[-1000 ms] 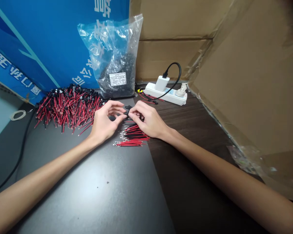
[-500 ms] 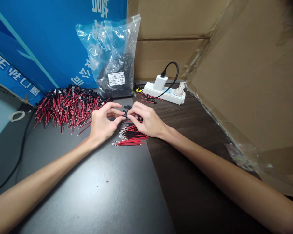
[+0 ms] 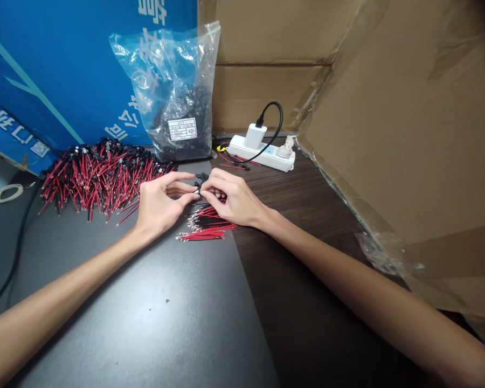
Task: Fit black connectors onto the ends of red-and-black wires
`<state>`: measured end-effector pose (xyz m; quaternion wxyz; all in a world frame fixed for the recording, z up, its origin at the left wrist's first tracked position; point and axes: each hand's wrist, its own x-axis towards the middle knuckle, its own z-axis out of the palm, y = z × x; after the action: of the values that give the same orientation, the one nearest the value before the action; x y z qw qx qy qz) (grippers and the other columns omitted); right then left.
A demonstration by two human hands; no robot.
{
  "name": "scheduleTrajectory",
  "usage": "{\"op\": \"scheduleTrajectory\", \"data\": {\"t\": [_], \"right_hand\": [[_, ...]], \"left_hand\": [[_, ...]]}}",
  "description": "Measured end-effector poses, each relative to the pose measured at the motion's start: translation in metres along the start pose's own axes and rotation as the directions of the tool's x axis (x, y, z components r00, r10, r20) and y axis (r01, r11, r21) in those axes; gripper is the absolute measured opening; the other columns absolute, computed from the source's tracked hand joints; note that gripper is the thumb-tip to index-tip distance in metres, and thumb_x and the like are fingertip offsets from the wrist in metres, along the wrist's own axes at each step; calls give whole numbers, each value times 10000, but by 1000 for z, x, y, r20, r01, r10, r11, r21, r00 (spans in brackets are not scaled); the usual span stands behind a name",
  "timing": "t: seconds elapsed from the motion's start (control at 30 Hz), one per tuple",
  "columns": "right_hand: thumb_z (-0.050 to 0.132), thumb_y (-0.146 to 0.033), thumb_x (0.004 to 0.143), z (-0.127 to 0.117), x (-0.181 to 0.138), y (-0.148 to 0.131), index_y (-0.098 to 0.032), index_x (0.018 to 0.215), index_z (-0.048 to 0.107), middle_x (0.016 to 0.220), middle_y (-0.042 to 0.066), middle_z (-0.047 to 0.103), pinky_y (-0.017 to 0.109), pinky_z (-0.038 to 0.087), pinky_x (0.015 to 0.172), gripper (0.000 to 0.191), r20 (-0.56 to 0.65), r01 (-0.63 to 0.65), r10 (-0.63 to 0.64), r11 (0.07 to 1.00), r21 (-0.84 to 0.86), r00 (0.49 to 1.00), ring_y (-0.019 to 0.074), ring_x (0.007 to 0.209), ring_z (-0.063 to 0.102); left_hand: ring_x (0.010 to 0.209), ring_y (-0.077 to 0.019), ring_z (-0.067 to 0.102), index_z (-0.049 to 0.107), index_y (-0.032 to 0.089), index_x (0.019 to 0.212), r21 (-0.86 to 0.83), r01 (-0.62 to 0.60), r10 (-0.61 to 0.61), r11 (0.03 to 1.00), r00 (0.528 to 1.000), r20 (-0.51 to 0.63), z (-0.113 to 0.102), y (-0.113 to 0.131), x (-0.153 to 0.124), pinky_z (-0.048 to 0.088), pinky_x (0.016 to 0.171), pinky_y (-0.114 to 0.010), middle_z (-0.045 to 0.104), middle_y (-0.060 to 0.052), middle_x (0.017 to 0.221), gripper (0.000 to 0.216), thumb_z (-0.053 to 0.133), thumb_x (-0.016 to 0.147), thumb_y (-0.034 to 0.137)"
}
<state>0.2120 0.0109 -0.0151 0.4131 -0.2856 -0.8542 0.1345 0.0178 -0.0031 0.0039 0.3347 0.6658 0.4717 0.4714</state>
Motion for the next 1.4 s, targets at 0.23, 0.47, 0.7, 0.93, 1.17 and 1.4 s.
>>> {"op": "scheduleTrajectory", "data": {"t": [0.23,0.47,0.7,0.93,1.17,1.4], "right_hand": [[525,-140,946,-1,1,-2,-173,878,599,848,31,545,301,418,654,107,-1,2,-2,1000,18,1000,145,692,493],[522,-128,948,-1,1,-2,-164,879,609,822,24,533,292,404,652,117,0,17,-17,999,28,1000,144,696,495],[548,-133,938,0,0,1,-162,855,632,782,15,528,293,393,644,122,2,-9,9,1000,13,1000,148,682,496],[542,-106,927,2,-1,3,-161,834,645,783,24,548,294,388,641,149,-6,-14,14,999,-42,1000,155,694,508],[594,-115,919,4,-1,4,-151,841,714,762,26,587,293,404,649,147,-30,-67,65,992,-103,997,156,691,546],[706,-231,902,4,1,6,-164,909,731,761,11,637,282,427,627,72,-170,-114,113,993,7,979,130,643,541]], "left_hand": [[793,-241,777,750,161,1009,25,-24,24,999,1000,0,0,2,-1,647,826,-374,797,-79,839,348,849,688,249],[786,-241,777,754,160,994,37,-37,37,999,999,4,-1,2,-1,646,818,-367,795,-81,829,316,834,694,220],[776,-243,776,759,169,966,56,-44,43,997,999,12,0,-1,-1,649,814,-374,793,-72,819,277,817,698,210],[794,-246,777,761,165,987,53,-54,51,997,998,40,-1,-4,0,647,828,-389,795,-77,835,284,793,706,185],[790,-238,776,753,166,954,8,-14,13,1000,998,64,-2,-4,3,645,833,-396,792,-76,828,268,803,691,170],[794,-240,768,715,140,902,-108,45,-42,993,999,29,-1,-5,5,643,789,-386,782,-104,834,323,873,646,258]]}}
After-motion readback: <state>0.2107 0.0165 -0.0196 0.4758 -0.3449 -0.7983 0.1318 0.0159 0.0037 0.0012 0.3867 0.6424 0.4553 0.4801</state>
